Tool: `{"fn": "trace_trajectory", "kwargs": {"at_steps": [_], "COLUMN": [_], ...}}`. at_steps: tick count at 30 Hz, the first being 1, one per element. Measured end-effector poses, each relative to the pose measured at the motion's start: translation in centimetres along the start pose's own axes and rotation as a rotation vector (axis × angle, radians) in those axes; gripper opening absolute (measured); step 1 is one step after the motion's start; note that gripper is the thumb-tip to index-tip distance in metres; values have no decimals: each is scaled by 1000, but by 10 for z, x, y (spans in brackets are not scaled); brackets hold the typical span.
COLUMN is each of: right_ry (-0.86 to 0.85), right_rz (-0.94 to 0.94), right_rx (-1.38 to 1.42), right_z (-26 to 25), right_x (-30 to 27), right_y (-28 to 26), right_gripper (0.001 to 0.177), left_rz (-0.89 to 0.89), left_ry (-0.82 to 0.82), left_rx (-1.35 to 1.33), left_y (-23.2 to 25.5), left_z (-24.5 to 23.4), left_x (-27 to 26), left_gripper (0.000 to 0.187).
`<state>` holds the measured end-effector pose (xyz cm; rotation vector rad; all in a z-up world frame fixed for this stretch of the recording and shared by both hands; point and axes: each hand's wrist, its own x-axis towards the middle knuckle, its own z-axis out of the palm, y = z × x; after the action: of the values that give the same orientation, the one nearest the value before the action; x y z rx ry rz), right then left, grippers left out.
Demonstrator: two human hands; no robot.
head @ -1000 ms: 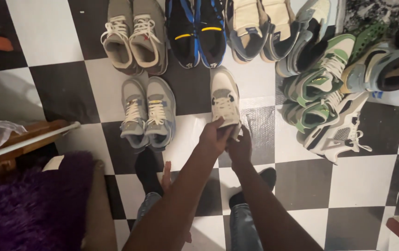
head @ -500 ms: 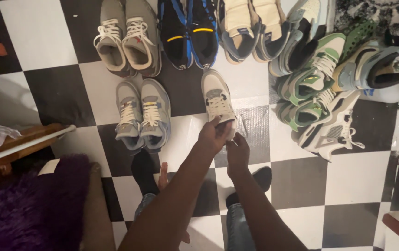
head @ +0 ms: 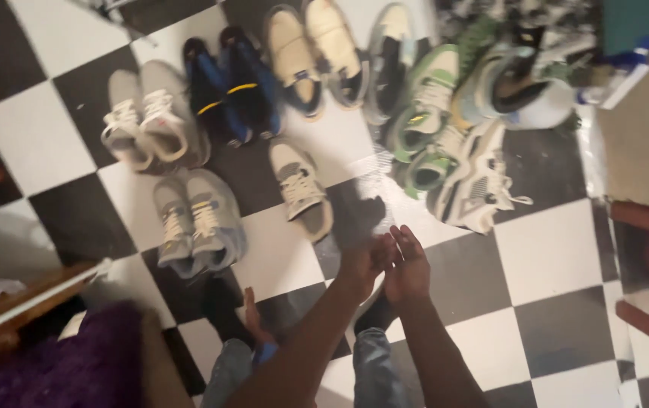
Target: The person removes multiple pairs of shoes from a metal shoe rack and places them on the checkered floor. They then rearrange the shoes on the floor into neat rows.
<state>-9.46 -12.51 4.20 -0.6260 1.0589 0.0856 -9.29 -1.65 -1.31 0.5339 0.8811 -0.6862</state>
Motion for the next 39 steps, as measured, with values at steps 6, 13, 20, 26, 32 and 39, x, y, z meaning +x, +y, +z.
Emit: {"fn": "trace_trajectory", "kwargs": {"at_steps": [6,13,20,26,32,39], "right_ry": [-6,135,82,119,141,-129], "right_rz": [-201,-217,-85,20,-93,-218], "right_rx": [100,152,44,313,385,401], "right_z": [-105,-127,-83,-119,-58,-49], "right_x": [43,66,87,138,64,-9], "right_y": [-53,-129,-183,-167,-145,-97], "right_gripper": [43,32,33,26,35,49], "left_rz": [-176,-88,-82,-79,4,250], "left_ry": [114,53,38,122,185,131], "left_rx": [161,216,229,236,239,423], "left_y": [-62,-101,-119,-101,-90,-76], "left_z": [67,127,143,144,132,108], "left_x": [21,51,80,69,45,7], "left_gripper": [20,35,39,31,24,33]}}
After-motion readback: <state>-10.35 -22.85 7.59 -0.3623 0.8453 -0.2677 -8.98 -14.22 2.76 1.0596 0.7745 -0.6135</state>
